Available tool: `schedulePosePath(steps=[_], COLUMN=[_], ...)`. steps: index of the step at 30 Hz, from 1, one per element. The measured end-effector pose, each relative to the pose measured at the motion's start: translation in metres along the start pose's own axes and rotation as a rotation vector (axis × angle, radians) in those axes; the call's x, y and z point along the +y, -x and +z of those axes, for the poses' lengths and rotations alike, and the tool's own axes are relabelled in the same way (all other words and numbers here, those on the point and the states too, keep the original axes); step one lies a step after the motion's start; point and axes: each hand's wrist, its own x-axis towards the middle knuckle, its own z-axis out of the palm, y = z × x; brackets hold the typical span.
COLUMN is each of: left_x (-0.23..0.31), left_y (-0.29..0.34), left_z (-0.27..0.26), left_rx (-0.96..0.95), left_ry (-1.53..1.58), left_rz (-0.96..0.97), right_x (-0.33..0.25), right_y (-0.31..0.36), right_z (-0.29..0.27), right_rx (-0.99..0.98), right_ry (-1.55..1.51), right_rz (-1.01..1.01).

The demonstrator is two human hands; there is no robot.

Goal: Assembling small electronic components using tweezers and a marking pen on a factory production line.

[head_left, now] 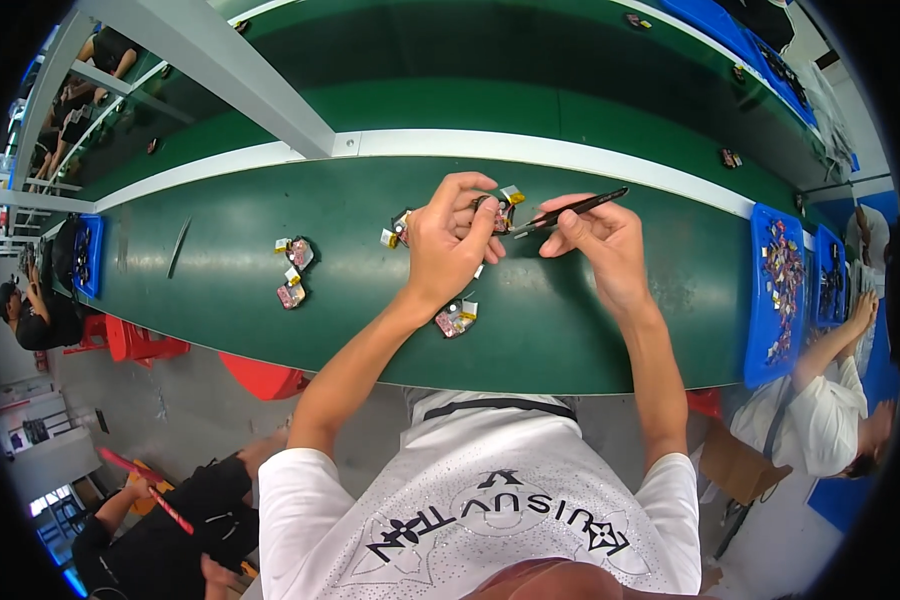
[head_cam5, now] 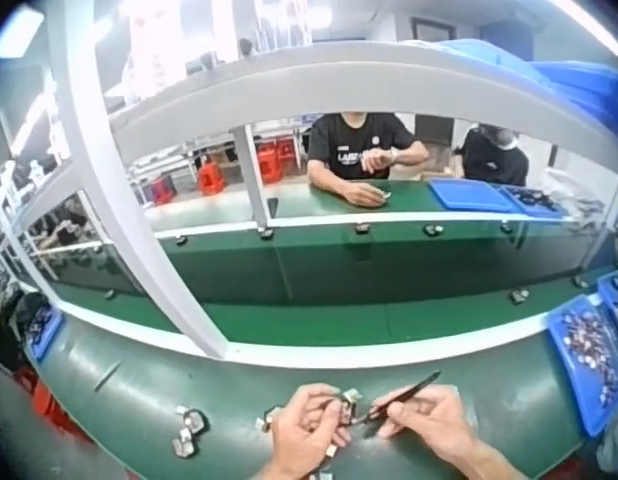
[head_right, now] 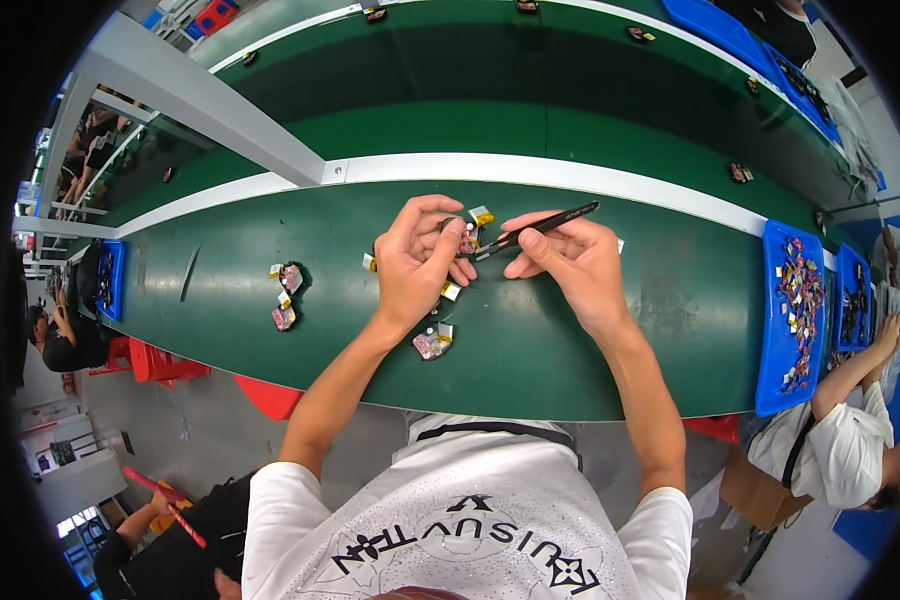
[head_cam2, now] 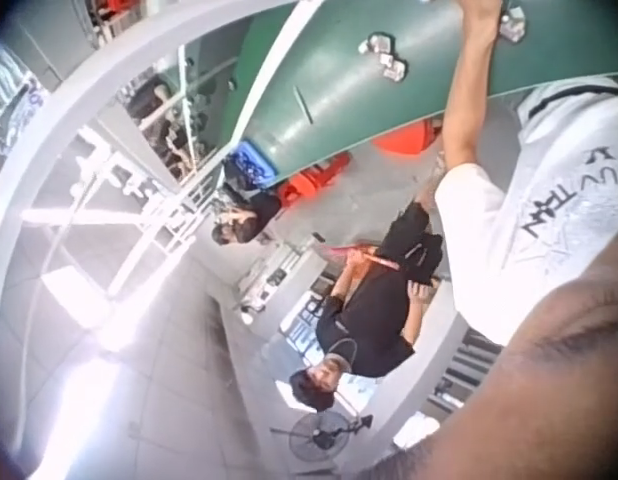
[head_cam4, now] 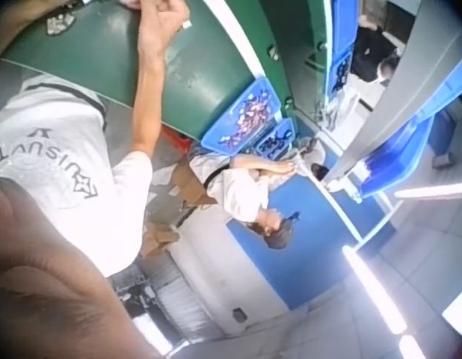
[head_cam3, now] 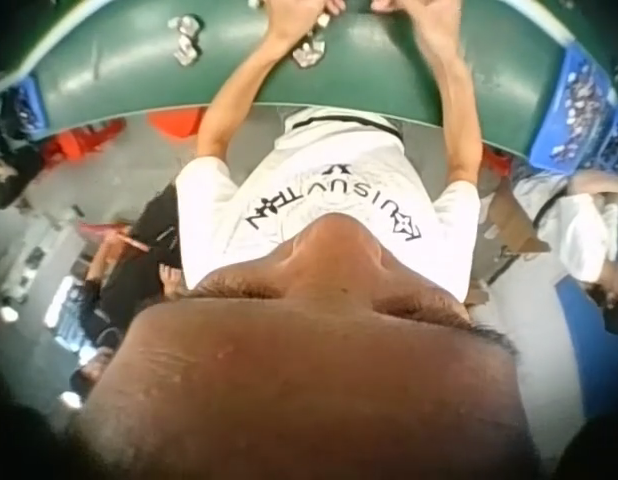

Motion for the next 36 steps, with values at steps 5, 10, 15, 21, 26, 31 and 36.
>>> schedulePosePath(steps=[5, 10, 15, 21, 26, 31, 36], left_x=[0.002, 0.001, 0.001, -0.001, 0.000, -0.001, 0.002], left_y=[-0.001, 0.000, 0.002, 0.002, 0.002, 0.001, -0.004], left_z=[0.000, 0.002, 0.002, 0.004, 0.003, 0.001, -0.003], left_rx=[-0.038, -0.045, -0.051, -0.072, -0.103, -0.159, -0.254], left_ry=[-0.039, -0.065, -0.076, -0.096, -0.142, -0.125, 0.209], left_rz=[-0.006, 0.009, 0.000, -0.002, -0.004, -0.019, -0.138], right_x=[0.001, 0.005, 0.006, 0.006, 0.009, 0.006, 0.003], right_y=[0.004, 0.008, 0.009, 0.009, 0.008, 0.007, 0.005], right_z=[0.007, 0.013, 0.017, 0.018, 0.015, 0.012, 0.000], right_rx=[0.133, 0.232, 0.289, 0.282, 0.269, 0.273, 0.204], right_ry=[0.203, 0.328, 0.411, 0.447, 0.395, 0.299, 0.015], right_rz=[-0.118, -0.199, -0.192, -0.188, -0.143, -0.084, 0.038])
